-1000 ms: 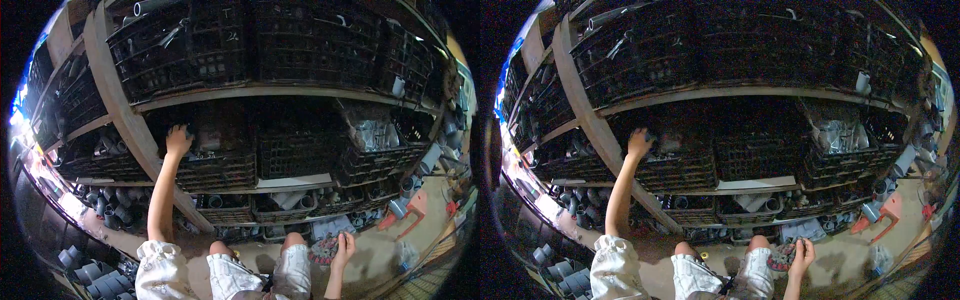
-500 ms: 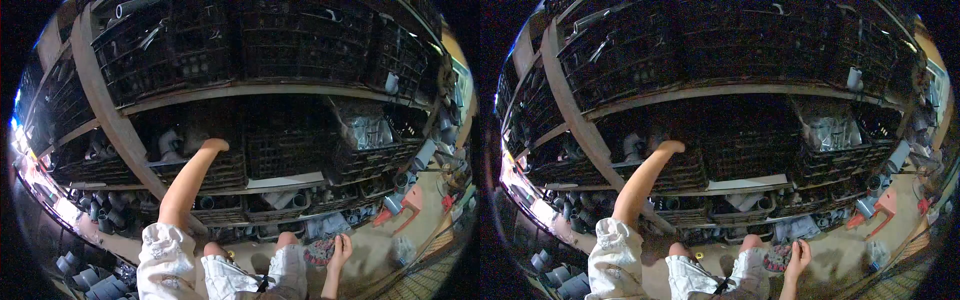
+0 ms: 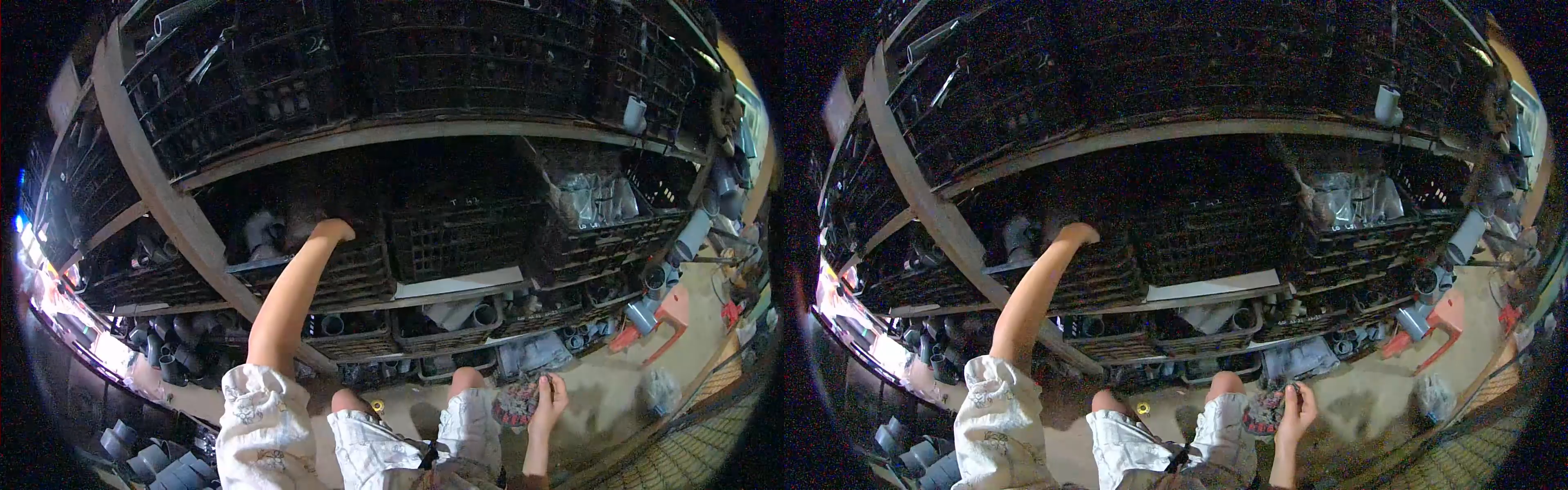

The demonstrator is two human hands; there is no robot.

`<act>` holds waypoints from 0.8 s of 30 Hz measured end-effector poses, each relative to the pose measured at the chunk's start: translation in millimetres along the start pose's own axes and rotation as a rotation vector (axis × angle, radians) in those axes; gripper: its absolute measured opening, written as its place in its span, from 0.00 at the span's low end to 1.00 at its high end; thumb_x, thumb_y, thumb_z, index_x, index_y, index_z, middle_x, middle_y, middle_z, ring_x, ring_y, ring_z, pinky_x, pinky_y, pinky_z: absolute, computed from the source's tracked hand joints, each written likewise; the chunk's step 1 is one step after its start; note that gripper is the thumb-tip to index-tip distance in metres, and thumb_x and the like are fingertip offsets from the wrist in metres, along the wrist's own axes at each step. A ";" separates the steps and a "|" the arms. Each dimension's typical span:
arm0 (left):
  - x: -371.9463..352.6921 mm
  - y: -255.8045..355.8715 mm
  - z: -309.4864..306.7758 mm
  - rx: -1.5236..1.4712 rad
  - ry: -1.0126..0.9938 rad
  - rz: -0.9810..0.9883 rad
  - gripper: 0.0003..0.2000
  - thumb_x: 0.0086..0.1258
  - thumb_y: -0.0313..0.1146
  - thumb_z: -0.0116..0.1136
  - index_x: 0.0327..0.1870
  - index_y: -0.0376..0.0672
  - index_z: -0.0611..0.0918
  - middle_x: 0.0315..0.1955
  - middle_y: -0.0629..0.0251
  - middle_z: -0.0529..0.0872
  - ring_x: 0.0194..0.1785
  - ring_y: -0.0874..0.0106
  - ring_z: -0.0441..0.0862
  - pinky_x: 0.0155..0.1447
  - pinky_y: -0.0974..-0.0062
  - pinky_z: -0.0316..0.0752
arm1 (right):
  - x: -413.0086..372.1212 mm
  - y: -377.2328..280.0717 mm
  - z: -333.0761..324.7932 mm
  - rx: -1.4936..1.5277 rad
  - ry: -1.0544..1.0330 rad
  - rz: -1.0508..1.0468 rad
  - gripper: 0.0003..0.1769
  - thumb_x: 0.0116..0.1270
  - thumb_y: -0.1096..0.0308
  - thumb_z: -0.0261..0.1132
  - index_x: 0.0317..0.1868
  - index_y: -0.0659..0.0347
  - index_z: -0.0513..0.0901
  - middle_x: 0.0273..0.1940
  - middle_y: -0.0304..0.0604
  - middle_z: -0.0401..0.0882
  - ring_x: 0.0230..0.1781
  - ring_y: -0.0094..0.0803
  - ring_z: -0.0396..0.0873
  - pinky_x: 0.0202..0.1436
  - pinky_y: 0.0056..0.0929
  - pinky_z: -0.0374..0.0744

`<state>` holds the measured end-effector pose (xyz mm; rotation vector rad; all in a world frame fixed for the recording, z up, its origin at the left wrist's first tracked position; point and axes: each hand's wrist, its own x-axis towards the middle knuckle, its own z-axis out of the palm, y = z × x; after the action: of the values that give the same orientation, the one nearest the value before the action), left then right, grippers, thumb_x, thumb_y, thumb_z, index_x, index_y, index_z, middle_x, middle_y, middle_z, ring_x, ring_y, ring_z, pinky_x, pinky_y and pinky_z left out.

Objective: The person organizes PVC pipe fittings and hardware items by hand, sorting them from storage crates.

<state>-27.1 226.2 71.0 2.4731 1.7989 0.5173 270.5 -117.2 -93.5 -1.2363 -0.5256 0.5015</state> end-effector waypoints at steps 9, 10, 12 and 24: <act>0.2 0.3 -0.9 -0.009 0.015 -0.011 0.29 0.53 0.47 0.52 0.54 0.38 0.69 0.56 0.50 0.65 0.61 0.60 0.61 0.60 0.67 0.59 | -7.1 0.0 1.2 -0.018 0.014 -0.013 0.07 0.57 0.73 0.60 0.36 0.67 0.75 0.28 0.33 0.72 0.27 0.19 0.68 0.32 0.19 0.69; -0.2 0.2 -0.6 -0.010 0.015 -0.016 0.29 0.53 0.48 0.53 0.54 0.38 0.69 0.56 0.50 0.65 0.61 0.60 0.61 0.59 0.67 0.60 | -6.7 3.7 -2.1 -0.047 0.017 -0.025 0.07 0.57 0.73 0.60 0.36 0.67 0.75 0.28 0.34 0.72 0.27 0.19 0.69 0.32 0.19 0.69; -0.7 0.4 -0.4 -0.012 0.016 -0.022 0.30 0.52 0.48 0.53 0.54 0.38 0.69 0.56 0.50 0.65 0.61 0.60 0.61 0.59 0.67 0.60 | -5.4 11.1 -7.9 -0.103 0.023 -0.049 0.08 0.57 0.73 0.60 0.36 0.67 0.75 0.28 0.34 0.72 0.26 0.19 0.70 0.31 0.20 0.70; -25.2 -0.6 -38.4 -0.442 -0.256 -0.341 0.33 0.46 0.50 0.59 0.52 0.39 0.71 0.54 0.49 0.68 0.60 0.60 0.63 0.57 0.67 0.64 | -7.4 0.7 -12.1 -0.170 0.029 -0.075 0.08 0.59 0.72 0.58 0.37 0.66 0.75 0.30 0.35 0.72 0.26 0.19 0.69 0.33 0.19 0.69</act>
<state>-45.6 196.7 101.0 1.8092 1.7245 0.4826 272.2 -130.6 -97.9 -1.3782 -0.5976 0.3806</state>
